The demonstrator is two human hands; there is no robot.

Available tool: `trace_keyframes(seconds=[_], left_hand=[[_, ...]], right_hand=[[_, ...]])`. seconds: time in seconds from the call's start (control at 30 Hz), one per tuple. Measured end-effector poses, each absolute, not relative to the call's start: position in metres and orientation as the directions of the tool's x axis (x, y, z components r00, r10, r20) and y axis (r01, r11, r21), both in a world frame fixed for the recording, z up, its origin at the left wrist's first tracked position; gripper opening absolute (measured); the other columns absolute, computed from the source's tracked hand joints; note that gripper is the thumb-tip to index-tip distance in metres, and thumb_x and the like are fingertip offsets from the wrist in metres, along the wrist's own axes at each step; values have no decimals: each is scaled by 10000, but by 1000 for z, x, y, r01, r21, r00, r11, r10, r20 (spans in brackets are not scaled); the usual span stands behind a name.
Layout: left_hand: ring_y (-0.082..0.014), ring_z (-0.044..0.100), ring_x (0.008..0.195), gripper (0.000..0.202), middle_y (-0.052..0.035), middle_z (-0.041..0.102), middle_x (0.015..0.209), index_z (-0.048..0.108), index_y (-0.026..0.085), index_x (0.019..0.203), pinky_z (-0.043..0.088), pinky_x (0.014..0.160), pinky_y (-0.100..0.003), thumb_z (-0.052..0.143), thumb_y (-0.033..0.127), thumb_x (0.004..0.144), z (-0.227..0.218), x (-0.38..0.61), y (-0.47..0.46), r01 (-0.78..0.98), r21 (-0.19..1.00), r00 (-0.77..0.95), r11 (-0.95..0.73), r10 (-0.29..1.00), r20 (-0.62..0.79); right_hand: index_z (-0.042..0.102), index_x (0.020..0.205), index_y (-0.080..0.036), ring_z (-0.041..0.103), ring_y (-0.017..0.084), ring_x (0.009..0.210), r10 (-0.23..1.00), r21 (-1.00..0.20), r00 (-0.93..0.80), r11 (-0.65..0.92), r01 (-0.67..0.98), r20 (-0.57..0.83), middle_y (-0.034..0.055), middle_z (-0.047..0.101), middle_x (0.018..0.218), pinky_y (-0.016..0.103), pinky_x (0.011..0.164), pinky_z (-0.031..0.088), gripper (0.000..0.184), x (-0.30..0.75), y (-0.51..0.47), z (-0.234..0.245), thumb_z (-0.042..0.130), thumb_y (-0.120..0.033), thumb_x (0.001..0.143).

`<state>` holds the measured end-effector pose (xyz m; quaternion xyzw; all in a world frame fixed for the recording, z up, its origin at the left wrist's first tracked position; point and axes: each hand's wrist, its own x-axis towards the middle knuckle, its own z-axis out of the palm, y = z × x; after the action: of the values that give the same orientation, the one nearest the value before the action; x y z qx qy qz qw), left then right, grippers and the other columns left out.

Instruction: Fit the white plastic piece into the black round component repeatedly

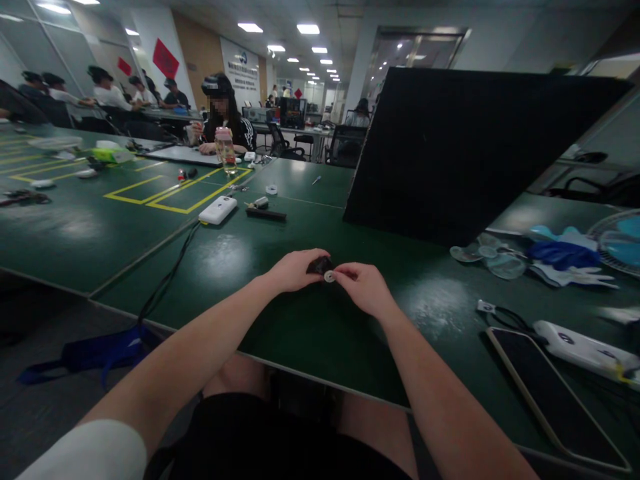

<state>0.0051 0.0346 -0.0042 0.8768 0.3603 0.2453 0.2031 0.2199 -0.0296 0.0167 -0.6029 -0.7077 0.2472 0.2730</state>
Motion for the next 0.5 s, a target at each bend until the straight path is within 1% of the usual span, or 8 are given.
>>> trace_keyframes(seconds=[0.1, 0.17, 0.23, 0.3, 0.33, 0.43, 0.5], left_hand=[[-262, 654, 1147, 547, -45, 684, 1277, 569, 293, 1337, 504, 1019, -429, 729, 361, 818, -4, 6, 34, 502, 557, 643, -662, 716, 273], [-257, 658, 1139, 551, -42, 689, 1267, 574, 292, 1336, 508, 1013, -421, 733, 355, 813, -5, 7, 33, 487, 565, 656, -666, 706, 267], [-254, 660, 1138, 550, -45, 690, 1266, 579, 288, 1335, 508, 1012, -418, 734, 352, 811, -5, 7, 34, 481, 566, 658, -670, 702, 272], [-252, 659, 1141, 549, -49, 688, 1272, 581, 282, 1335, 506, 1016, -416, 733, 353, 812, -6, 7, 34, 478, 566, 654, -671, 703, 281], [-250, 658, 1143, 548, -49, 687, 1275, 581, 280, 1336, 506, 1019, -415, 731, 353, 814, -6, 7, 34, 475, 568, 652, -672, 702, 285], [-247, 662, 1133, 550, -45, 691, 1269, 579, 282, 1339, 507, 1019, -415, 729, 357, 815, -7, 7, 33, 473, 571, 656, -671, 701, 280], [-249, 664, 1130, 557, -46, 691, 1272, 582, 286, 1341, 507, 1022, -420, 732, 363, 810, -7, 7, 33, 482, 567, 657, -668, 704, 270]], right_hand=[[744, 1011, -232, 626, 187, 812, 980, -618, -100, 185, 764, 169, 36, 711, 977, 333, 710, 475, 221, 214, -31, 16, 609, -385, 925], [713, 1076, -237, 614, 189, 770, 979, -570, -72, 170, 804, 189, 34, 696, 939, 334, 673, 470, 238, 210, -31, 16, 633, -388, 910], [661, 1183, -241, 607, 193, 746, 981, -555, -22, 127, 822, 193, 30, 686, 911, 335, 643, 467, 344, 208, -31, 14, 671, -407, 882], [626, 1234, -239, 605, 197, 742, 981, -559, 23, 91, 824, 193, 31, 683, 905, 334, 630, 466, 428, 208, -30, 12, 695, -434, 860], [634, 1215, -237, 605, 196, 741, 980, -564, 27, 91, 821, 197, 31, 682, 904, 332, 629, 466, 418, 209, -29, 10, 695, -445, 857], [690, 1067, -231, 609, 187, 753, 973, -600, -26, 161, 784, 228, 29, 687, 905, 326, 658, 470, 272, 213, -26, 6, 644, -435, 892], [708, 983, -229, 612, 184, 762, 971, -611, -51, 187, 769, 232, 25, 692, 892, 325, 676, 467, 224, 215, -24, 4, 614, -419, 910]])
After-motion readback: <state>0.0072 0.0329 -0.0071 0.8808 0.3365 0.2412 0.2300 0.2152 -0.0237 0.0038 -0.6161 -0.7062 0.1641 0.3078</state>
